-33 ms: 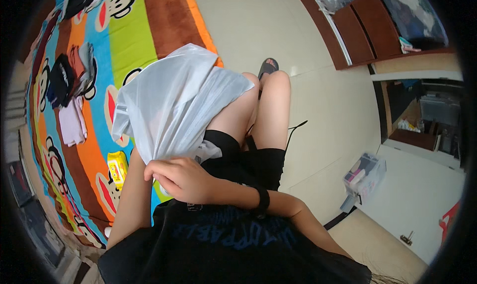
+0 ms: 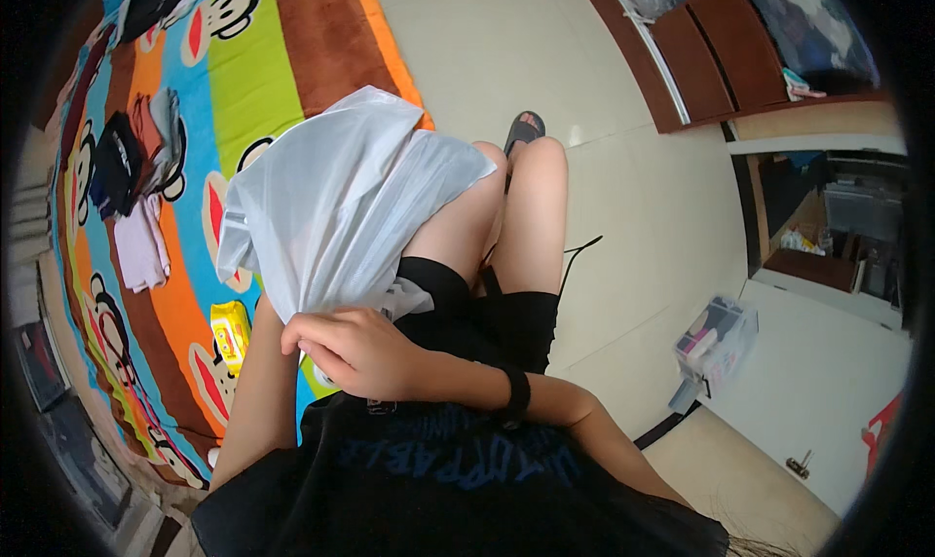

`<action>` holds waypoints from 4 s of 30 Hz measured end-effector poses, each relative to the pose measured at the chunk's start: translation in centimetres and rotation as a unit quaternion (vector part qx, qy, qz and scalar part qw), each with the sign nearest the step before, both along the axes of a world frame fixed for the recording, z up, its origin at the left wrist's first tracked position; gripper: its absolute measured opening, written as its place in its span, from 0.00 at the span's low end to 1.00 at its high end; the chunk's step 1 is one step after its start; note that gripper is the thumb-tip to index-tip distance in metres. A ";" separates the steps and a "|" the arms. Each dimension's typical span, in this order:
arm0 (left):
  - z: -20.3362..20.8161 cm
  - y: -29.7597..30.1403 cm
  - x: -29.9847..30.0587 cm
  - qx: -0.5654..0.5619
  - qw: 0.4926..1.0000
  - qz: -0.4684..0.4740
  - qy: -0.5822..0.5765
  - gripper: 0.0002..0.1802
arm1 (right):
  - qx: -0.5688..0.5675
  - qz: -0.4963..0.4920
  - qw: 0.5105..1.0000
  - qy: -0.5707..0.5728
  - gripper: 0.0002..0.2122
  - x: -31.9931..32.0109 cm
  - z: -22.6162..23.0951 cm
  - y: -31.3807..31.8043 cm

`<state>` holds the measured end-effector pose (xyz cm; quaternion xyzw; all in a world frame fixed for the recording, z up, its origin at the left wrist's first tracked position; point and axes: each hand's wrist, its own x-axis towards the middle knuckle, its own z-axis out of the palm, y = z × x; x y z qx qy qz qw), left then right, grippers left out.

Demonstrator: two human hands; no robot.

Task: Folding clothes and organizing items from a bag on a bed.

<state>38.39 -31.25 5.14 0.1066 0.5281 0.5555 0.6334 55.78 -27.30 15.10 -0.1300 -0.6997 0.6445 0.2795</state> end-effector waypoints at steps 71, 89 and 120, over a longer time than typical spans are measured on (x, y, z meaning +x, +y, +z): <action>-5.3 3.3 -1.0 0.021 0.576 -0.304 0.758 0.11 | 0.045 -0.150 0.986 0.059 0.04 0.4 6.0 9.5; 1.2 5.9 -1.3 0.200 0.566 0.023 0.800 0.11 | 0.031 -0.075 0.997 0.006 0.03 0.9 5.7 8.6; 19.5 -20.2 -0.9 0.111 0.782 0.439 0.428 0.17 | 0.036 -0.150 0.988 0.024 0.02 0.1 3.0 11.5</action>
